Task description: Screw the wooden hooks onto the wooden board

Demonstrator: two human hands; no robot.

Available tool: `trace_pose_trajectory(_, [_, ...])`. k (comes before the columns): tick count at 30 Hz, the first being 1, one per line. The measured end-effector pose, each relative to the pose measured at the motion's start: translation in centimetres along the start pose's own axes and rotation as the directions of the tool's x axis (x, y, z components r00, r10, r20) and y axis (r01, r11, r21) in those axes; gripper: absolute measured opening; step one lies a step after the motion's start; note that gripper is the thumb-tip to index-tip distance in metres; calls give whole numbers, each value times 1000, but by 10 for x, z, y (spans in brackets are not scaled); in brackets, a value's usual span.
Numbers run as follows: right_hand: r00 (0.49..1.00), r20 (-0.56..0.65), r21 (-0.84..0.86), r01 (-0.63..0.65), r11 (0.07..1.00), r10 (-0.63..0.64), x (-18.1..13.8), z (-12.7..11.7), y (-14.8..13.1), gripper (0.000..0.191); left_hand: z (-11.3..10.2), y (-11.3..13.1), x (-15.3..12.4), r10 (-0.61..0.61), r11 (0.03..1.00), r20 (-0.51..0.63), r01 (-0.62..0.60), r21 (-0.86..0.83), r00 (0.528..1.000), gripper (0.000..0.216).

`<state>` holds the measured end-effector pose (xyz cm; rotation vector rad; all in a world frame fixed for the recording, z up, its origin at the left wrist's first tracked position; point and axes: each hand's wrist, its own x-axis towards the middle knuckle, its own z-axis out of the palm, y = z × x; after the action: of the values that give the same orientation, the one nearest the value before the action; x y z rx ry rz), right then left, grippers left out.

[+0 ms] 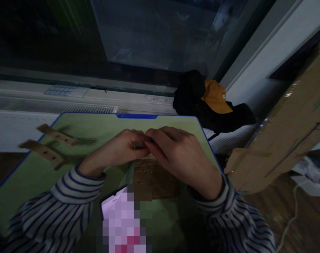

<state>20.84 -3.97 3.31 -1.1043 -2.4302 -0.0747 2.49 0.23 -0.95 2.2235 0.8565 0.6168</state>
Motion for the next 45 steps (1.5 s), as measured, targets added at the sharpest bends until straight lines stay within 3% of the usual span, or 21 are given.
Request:
trace_pose_trajectory(8, [1000, -1, -20, 0, 1000, 0, 0, -1, -1, 25, 0, 2, 2, 15, 997, -47, -18, -71, 999, 15])
trace_pose_trajectory(12, [1000, 0, 5, 21, 1000, -21, 0, -3, -2, 34, -1, 0, 2, 4, 999, -17, -4, -36, 1000, 18])
trace_pose_trajectory(21, [1000, 25, 10, -5, 1000, 5, 1, -3, -2, 21, 0, -2, -1, -24, 999, 35, 23, 28, 999, 18])
trace_pose_trajectory(29, [1000, 9, -14, -23, 1000, 23, 1, -2, -1, 21, -1, 0, 1, 22, 998, 1, -22, -52, 1000, 18])
trace_pose_trajectory(35, [1000, 9, 33, 17, 999, -17, 0, -2, -3, 32, -1, -3, 1, 2, 1000, 26, -2, -19, 1000, 20])
trace_pose_trajectory(45, [1000, 18, 4, 4, 1000, -4, 0, -1, -1, 21, -1, -1, -1, -5, 1000, 51, 5, 18, 999, 18])
